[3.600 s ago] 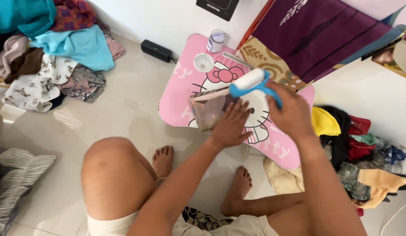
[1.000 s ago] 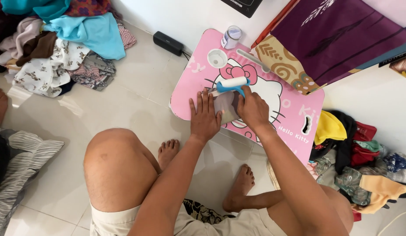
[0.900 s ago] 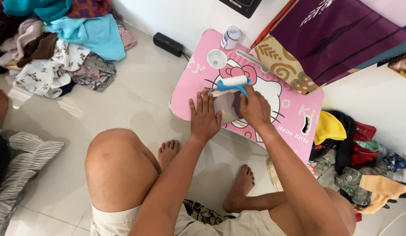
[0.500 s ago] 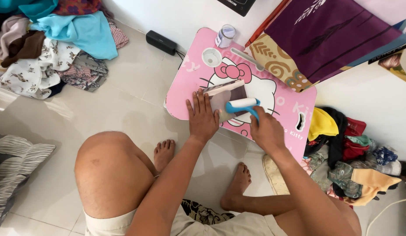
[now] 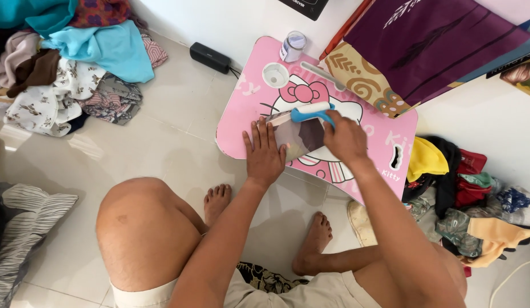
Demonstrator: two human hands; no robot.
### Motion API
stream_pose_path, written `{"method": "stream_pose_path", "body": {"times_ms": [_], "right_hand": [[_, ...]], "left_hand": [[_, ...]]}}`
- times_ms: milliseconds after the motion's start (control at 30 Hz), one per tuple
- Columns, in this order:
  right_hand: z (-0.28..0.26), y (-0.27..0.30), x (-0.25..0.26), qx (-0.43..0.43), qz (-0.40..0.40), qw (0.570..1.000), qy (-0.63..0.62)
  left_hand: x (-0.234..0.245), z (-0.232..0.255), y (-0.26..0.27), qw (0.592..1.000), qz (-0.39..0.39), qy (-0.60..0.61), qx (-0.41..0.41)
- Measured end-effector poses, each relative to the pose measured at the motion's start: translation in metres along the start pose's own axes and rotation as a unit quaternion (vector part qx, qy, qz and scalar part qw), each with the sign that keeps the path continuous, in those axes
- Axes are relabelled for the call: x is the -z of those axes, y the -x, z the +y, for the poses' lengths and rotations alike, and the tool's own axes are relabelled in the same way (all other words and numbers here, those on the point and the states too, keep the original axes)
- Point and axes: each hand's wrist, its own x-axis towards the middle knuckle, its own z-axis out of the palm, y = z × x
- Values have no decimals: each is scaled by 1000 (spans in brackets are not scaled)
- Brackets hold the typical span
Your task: Folding a scarf and using a lint roller to remove lint and debris.
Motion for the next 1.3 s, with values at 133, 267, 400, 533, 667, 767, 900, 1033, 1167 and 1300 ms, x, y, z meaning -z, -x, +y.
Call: {"method": "stream_pose_path", "body": {"times_ms": [133, 267, 400, 533, 667, 767, 900, 1033, 1167, 1300], "right_hand": [[9, 23, 52, 91, 23, 995, -22], [-4, 56, 80, 200, 16, 977, -73], [8, 57, 52, 246, -24, 968, -45], [26, 60, 52, 200, -62, 977, -43], [50, 63, 56, 153, -84, 985, 10], [41, 61, 63, 170, -70, 983, 19], [6, 50, 58, 208, -61, 976, -14], [16, 42, 51, 182, -107, 977, -2], [39, 53, 60, 109, -146, 983, 5], [44, 70, 71, 55, -125, 989, -51]], "left_hand": [[2, -5, 1, 1000, -16, -20, -8], [7, -7, -4, 997, -72, -33, -10], [9, -9, -7, 994, -100, -40, -10], [14, -7, -8, 992, -123, -33, 0], [16, -7, -8, 991, -131, -35, 3], [15, -7, -8, 990, -135, -40, 0], [16, -7, -9, 989, -140, -45, 0], [20, -8, -10, 986, -158, -54, 3], [20, -6, -10, 988, -148, -52, 4], [12, 0, -4, 992, -115, -48, 8]]}}
